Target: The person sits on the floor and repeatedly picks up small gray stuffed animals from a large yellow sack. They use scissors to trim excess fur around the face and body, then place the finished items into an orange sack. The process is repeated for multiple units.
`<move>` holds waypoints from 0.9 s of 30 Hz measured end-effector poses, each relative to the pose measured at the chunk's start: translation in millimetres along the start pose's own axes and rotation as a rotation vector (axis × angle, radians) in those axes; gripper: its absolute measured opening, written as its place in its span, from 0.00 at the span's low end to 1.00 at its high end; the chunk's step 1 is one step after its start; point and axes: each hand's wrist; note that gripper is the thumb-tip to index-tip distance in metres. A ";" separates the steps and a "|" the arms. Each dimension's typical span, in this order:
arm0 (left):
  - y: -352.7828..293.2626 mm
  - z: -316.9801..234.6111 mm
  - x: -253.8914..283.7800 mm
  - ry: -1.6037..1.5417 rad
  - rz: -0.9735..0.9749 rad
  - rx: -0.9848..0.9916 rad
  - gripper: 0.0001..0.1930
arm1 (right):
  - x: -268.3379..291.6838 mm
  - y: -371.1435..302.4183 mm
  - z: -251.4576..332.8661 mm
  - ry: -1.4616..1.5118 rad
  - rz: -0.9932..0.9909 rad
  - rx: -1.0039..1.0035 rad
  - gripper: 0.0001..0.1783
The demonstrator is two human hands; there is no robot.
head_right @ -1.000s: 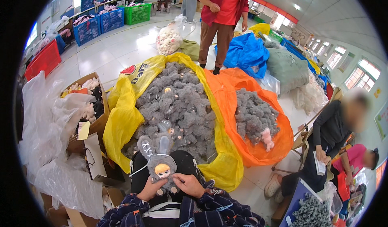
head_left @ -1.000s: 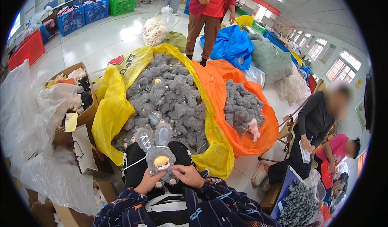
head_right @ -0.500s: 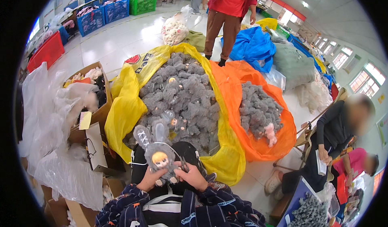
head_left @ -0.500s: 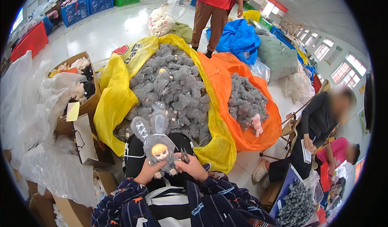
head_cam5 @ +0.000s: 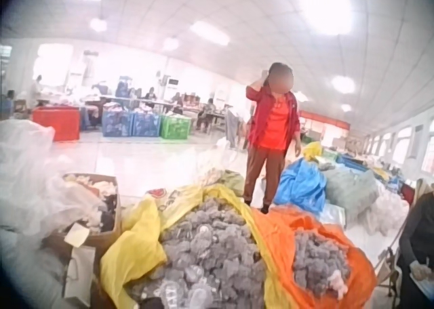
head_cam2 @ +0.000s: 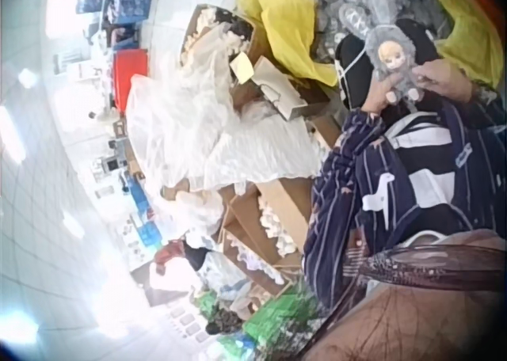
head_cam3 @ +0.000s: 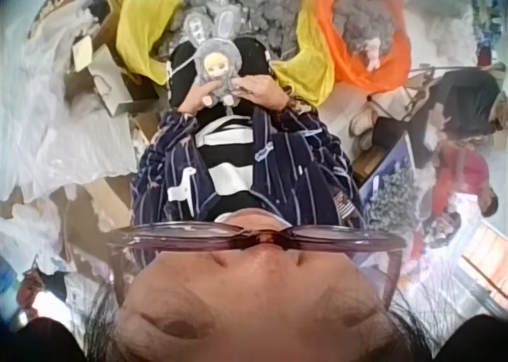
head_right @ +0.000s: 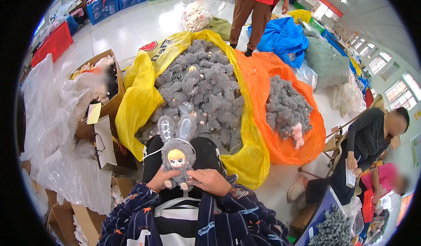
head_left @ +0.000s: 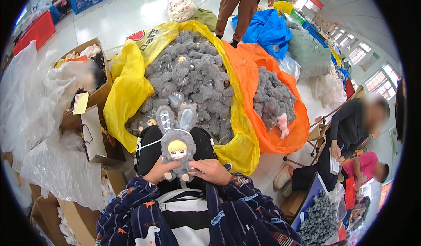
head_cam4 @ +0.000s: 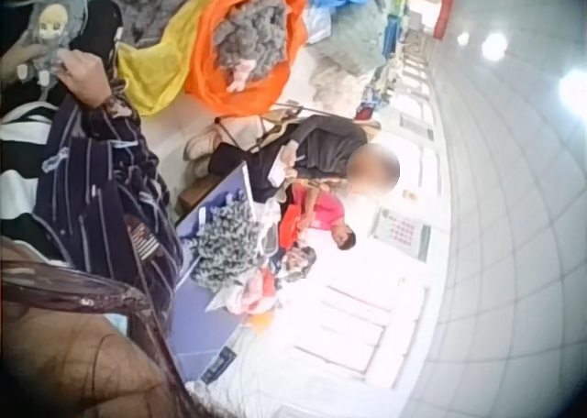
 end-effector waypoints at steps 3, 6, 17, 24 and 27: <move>4.1 11.5 4.2 0.207 -0.008 -0.052 0.20 | -7.0 -2.6 -3.0 0.100 -0.037 -0.124 0.13; 5.9 14.0 2.8 0.310 0.003 -0.122 0.20 | -15.8 -4.3 -3.8 0.191 -0.122 -0.283 0.11; 16.0 11.2 1.0 -0.112 -0.132 -0.127 0.21 | -14.1 -3.9 -3.9 0.627 -0.477 -0.751 0.11; 16.2 18.1 5.4 -0.114 -0.161 -0.111 0.20 | -22.0 5.4 3.0 -0.095 -0.088 -0.240 0.18; 14.4 17.1 5.8 -0.103 -0.185 -0.123 0.20 | -25.4 9.2 3.8 -0.156 -0.073 -0.271 0.13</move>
Point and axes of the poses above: each hand's wrist, its own y-axis towards the middle knuckle, its own x-axis out of the back of the hand, z = x × y, and after that the axes turned 1 degree about z, right-handed
